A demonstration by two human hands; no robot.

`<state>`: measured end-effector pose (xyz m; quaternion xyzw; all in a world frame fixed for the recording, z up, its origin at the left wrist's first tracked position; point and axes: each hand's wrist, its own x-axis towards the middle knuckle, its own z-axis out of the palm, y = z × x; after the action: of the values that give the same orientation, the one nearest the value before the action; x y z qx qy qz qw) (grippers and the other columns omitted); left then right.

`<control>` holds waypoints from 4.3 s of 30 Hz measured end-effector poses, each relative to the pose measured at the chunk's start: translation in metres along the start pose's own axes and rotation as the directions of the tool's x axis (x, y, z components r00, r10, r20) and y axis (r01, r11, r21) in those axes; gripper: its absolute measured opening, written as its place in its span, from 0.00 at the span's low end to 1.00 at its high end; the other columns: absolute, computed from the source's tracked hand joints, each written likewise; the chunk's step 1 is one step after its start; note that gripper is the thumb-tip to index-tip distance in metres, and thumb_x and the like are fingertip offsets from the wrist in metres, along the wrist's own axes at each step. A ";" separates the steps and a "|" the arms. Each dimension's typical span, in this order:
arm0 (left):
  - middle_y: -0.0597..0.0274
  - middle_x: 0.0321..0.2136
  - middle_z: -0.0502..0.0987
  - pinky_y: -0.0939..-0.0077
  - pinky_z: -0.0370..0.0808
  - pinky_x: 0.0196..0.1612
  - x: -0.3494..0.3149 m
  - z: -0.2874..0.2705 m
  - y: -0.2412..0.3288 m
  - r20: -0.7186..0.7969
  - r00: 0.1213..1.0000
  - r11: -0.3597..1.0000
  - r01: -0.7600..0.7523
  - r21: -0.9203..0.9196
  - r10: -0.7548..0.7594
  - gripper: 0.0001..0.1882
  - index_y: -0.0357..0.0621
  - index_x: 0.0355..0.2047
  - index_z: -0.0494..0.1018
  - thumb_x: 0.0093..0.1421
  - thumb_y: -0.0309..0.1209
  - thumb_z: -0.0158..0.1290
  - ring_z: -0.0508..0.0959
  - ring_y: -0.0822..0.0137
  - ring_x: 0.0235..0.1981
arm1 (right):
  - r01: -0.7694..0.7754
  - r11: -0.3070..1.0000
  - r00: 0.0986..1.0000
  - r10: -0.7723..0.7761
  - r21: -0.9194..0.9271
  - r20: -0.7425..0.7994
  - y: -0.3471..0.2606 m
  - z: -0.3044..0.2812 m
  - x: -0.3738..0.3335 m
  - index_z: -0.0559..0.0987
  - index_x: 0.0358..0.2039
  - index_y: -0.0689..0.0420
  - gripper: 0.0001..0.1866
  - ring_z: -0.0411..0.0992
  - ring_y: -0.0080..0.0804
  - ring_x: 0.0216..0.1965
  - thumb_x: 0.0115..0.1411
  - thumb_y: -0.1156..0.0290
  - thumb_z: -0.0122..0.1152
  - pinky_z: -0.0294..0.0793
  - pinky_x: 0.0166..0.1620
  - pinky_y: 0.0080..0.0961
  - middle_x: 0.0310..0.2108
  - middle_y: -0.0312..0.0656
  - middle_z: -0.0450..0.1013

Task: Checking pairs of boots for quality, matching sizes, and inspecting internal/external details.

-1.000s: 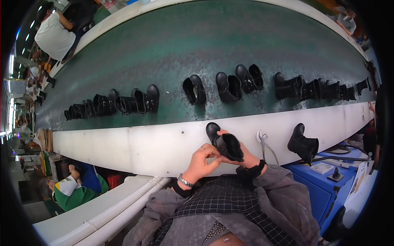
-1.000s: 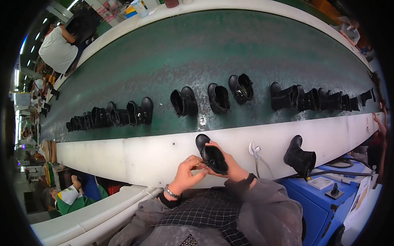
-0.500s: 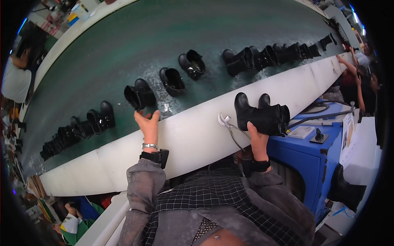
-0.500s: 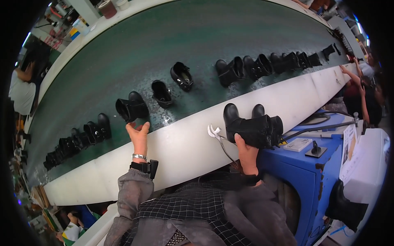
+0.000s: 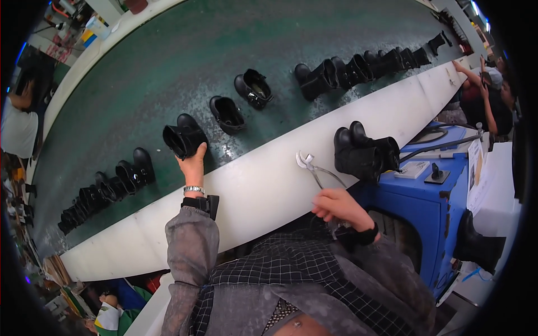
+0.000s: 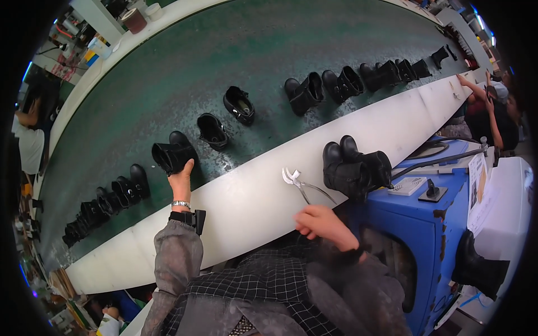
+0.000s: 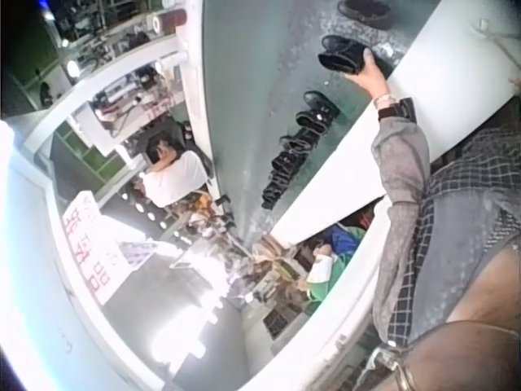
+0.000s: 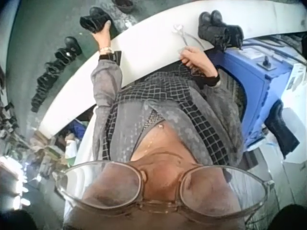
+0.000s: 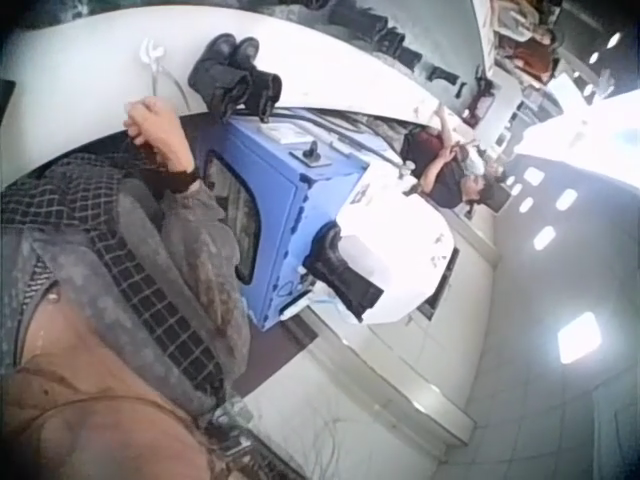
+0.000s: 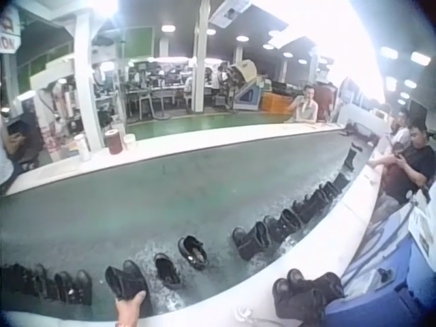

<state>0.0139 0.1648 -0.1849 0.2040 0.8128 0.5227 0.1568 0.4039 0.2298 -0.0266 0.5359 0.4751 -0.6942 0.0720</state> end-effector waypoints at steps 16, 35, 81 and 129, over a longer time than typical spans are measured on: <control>0.56 0.44 0.75 0.67 0.72 0.47 -0.006 -0.012 0.027 0.029 0.949 0.772 0.272 -0.575 -0.313 0.25 0.34 0.46 0.70 0.50 0.33 0.63 0.75 0.64 0.44 | 0.693 0.699 0.696 -0.582 0.180 -0.421 -0.120 0.124 0.239 0.78 0.40 0.62 0.23 0.75 0.33 0.37 0.49 0.59 0.68 0.73 0.37 0.25 0.34 0.40 0.76; 0.52 0.53 0.68 0.52 0.67 0.57 -0.168 -0.055 0.053 0.562 0.823 0.000 0.564 -0.826 -0.082 0.21 0.38 0.55 0.61 0.63 0.31 0.47 0.69 0.55 0.54 | 0.141 0.511 0.786 -0.578 0.848 0.218 -0.029 0.092 0.097 0.63 0.57 0.59 0.27 0.67 0.42 0.54 0.64 0.54 0.46 0.71 0.52 0.45 0.54 0.47 0.66; 0.61 0.37 0.76 0.81 0.70 0.45 -0.179 -0.084 0.009 0.461 0.870 0.850 0.370 -0.375 -0.176 0.13 0.35 0.42 0.73 0.62 0.31 0.48 0.74 0.73 0.40 | 0.525 0.846 0.807 -0.528 0.088 0.265 0.008 0.050 0.111 0.72 0.50 0.62 0.17 0.68 0.24 0.47 0.61 0.74 0.53 0.64 0.51 0.17 0.48 0.38 0.70; 0.55 0.43 0.71 0.76 0.71 0.46 -0.157 -0.014 0.041 0.530 0.846 0.737 0.327 -0.591 0.050 0.31 0.46 0.42 0.56 0.44 0.28 0.66 0.72 0.70 0.43 | 0.615 0.754 0.696 -0.657 0.231 0.291 -0.012 0.068 0.135 0.64 0.46 0.56 0.37 0.64 0.31 0.53 0.34 0.79 0.73 0.59 0.57 0.28 0.50 0.42 0.67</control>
<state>0.1501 0.0913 -0.1352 0.2027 0.5150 0.6882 0.4690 0.2952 0.2412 -0.1309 0.2073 0.5690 -0.7867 -0.1196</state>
